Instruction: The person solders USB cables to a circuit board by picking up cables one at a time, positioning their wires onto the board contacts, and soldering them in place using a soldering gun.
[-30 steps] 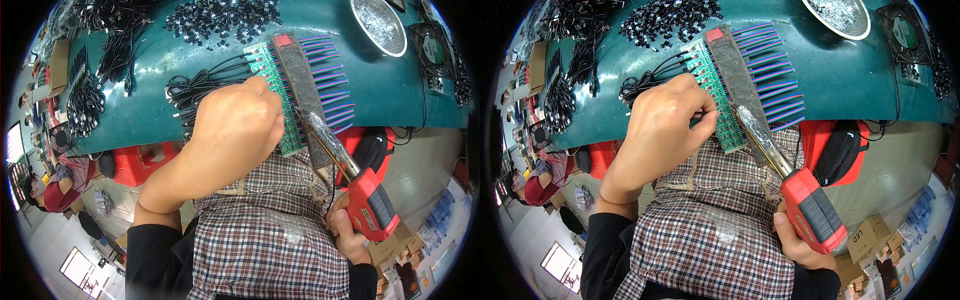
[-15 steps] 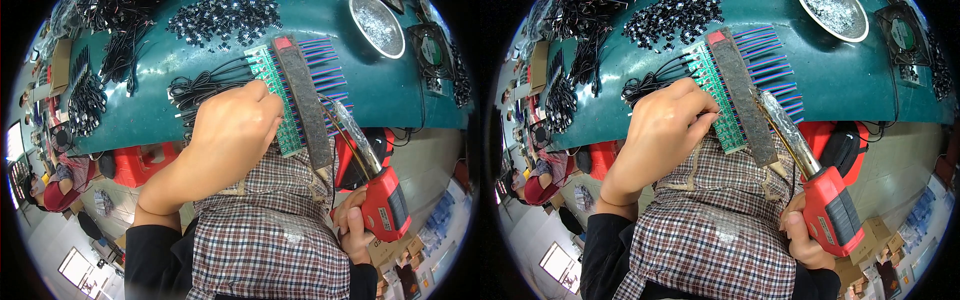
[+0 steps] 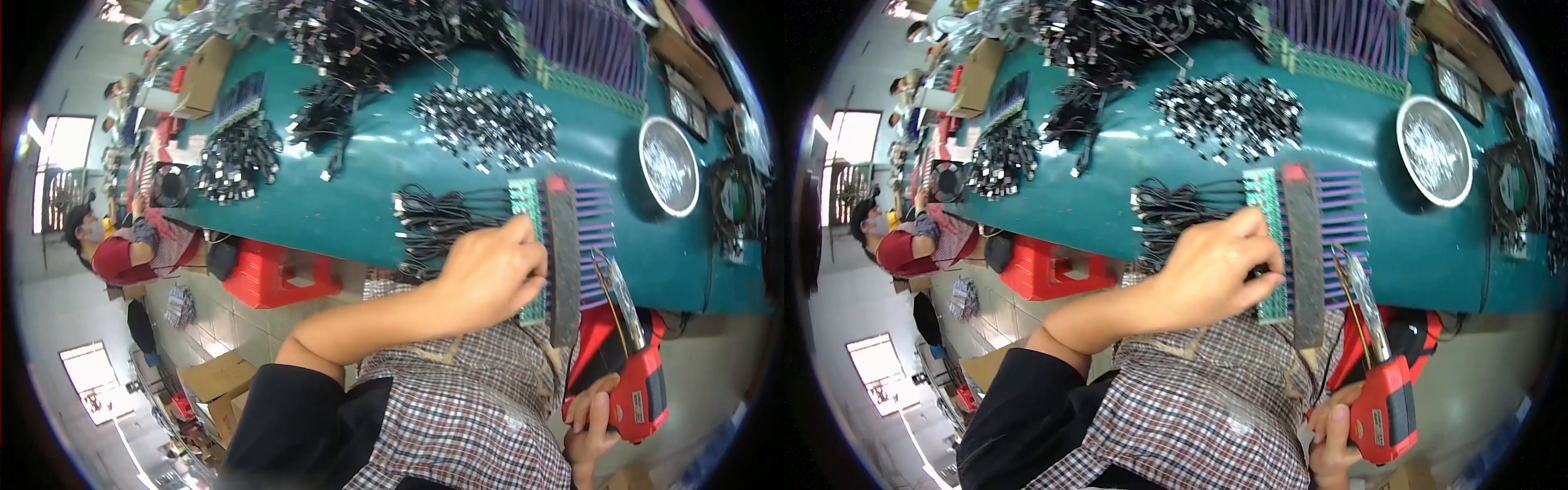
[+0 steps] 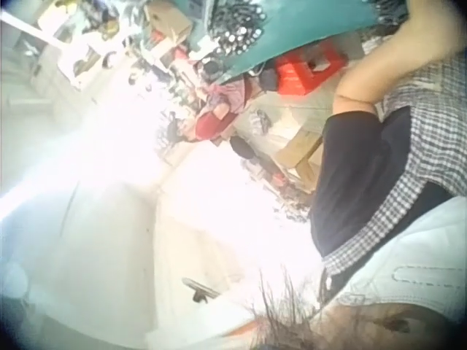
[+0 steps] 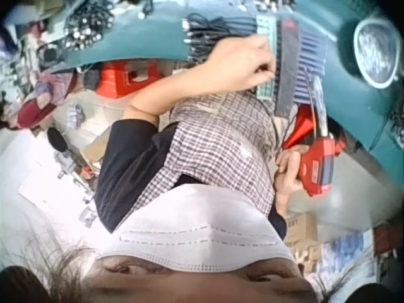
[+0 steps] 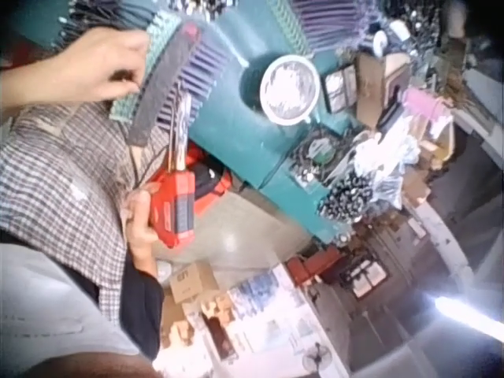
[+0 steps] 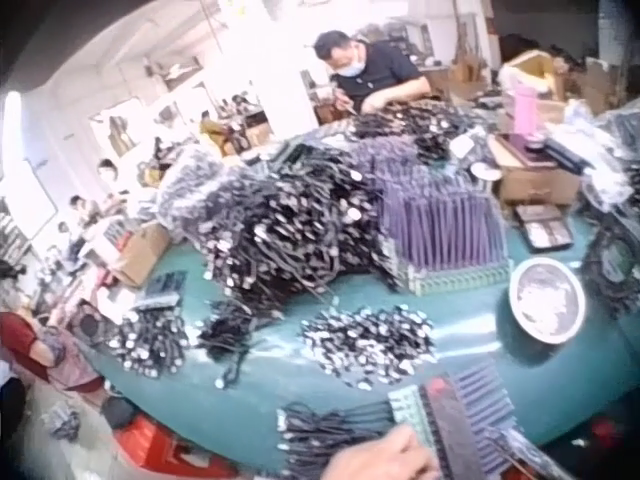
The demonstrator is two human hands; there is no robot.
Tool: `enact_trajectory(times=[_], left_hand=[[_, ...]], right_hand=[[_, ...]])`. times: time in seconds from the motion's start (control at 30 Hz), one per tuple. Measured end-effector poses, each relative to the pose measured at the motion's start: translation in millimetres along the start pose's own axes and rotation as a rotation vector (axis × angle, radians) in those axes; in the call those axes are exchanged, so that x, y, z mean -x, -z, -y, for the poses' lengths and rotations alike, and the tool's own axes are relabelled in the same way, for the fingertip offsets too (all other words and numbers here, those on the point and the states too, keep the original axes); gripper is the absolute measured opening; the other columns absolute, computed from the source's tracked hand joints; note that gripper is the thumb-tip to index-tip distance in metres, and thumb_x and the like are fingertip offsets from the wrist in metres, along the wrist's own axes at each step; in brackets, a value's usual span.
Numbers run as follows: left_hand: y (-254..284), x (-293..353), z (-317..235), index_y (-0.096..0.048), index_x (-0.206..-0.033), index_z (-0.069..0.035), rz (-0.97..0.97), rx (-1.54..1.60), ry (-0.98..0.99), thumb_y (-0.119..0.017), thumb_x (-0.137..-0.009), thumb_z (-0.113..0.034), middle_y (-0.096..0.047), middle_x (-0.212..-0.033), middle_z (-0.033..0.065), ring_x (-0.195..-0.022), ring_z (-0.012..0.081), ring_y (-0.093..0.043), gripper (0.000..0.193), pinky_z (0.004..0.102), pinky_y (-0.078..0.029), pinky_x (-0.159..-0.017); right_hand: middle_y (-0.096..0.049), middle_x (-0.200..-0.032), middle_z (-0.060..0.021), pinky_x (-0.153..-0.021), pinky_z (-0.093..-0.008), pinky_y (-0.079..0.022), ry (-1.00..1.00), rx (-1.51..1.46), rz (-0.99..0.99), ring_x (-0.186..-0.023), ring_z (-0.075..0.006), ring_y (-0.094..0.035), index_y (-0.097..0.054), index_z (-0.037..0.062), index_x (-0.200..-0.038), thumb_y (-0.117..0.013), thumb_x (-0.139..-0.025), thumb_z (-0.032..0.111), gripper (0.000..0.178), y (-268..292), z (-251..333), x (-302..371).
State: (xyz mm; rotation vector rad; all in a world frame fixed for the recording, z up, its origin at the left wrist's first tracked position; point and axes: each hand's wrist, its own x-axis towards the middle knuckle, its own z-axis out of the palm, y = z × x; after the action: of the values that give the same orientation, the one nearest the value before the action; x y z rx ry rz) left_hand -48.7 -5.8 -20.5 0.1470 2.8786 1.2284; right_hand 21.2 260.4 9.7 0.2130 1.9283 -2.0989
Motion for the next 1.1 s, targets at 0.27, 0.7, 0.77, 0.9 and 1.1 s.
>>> enact_trajectory(times=[0.27, 0.7, 0.77, 0.9, 1.1], left_hand=[[-17.0, 1.3, -8.4, -0.059, -0.073, -0.008, -0.14, -0.047, 0.029, -0.075, -0.071, -0.011, -0.05, -0.083, 0.0072, -0.071, 0.0265, -0.061, 0.017, 0.0411, -0.05, -0.06], [9.2, 8.9, -11.0, -0.067, -0.092, -0.006, -0.049, -0.083, 0.088, -0.079, -0.077, -0.008, -0.063, -0.086, 0.0071, -0.061, 0.0199, -0.06, 0.02, 0.0328, -0.049, -0.056], [7.0, 10.6, -10.6, -0.068, -0.087, -0.006, -0.102, -0.083, 0.061, -0.078, -0.077, -0.007, -0.063, -0.082, 0.0056, -0.055, 0.0173, -0.055, 0.014, 0.0315, -0.045, -0.051], [-0.1, 8.0, -7.9, -0.068, -0.082, -0.007, -0.1, -0.119, 0.04, -0.078, -0.076, -0.006, -0.062, -0.08, 0.004, -0.056, 0.017, -0.056, 0.012, 0.0313, -0.045, -0.051], [-2.3, 10.9, -13.7, -0.063, -0.079, -0.008, -0.109, -0.176, 0.033, -0.077, -0.075, -0.008, -0.056, -0.076, 0.0061, -0.064, 0.025, -0.061, 0.015, 0.0372, -0.049, -0.057]], right_hand=[[-0.054, -0.078, -0.0053, -0.045, -0.0236, -0.035, -0.032, 0.024, -0.126, -0.044, -0.0052, -0.031, -0.055, -0.0067, -0.116, -0.052, -0.099, 0.012, 0.025, 13.6, -13.5, 3.0], [-0.049, -0.077, -0.0032, -0.047, -0.0267, -0.038, -0.065, 0.133, 0.129, -0.046, -0.0068, -0.037, -0.052, 0.0, -0.102, -0.057, -0.098, 0.019, 0.019, 11.2, 2.6, 1.8], [-0.046, -0.071, -0.0026, -0.047, -0.0268, -0.038, -0.084, 0.207, 0.146, -0.045, -0.0075, -0.037, -0.048, 0.0031, -0.093, -0.056, -0.099, 0.02, 0.02, 10.9, 8.5, 1.7], [-0.042, -0.062, -0.0017, -0.048, -0.0266, -0.04, -0.126, 0.311, 0.193, -0.046, -0.0092, -0.039, -0.046, 0.0037, -0.089, -0.055, -0.099, 0.02, 0.021, 15.0, 9.5, 6.6], [-0.045, -0.062, -0.0022, -0.049, -0.0261, -0.04, -0.153, 0.366, 0.28, -0.048, -0.0097, -0.041, -0.049, 0.0023, -0.093, -0.057, -0.098, 0.019, 0.019, 23.5, 12.1, 14.9]])
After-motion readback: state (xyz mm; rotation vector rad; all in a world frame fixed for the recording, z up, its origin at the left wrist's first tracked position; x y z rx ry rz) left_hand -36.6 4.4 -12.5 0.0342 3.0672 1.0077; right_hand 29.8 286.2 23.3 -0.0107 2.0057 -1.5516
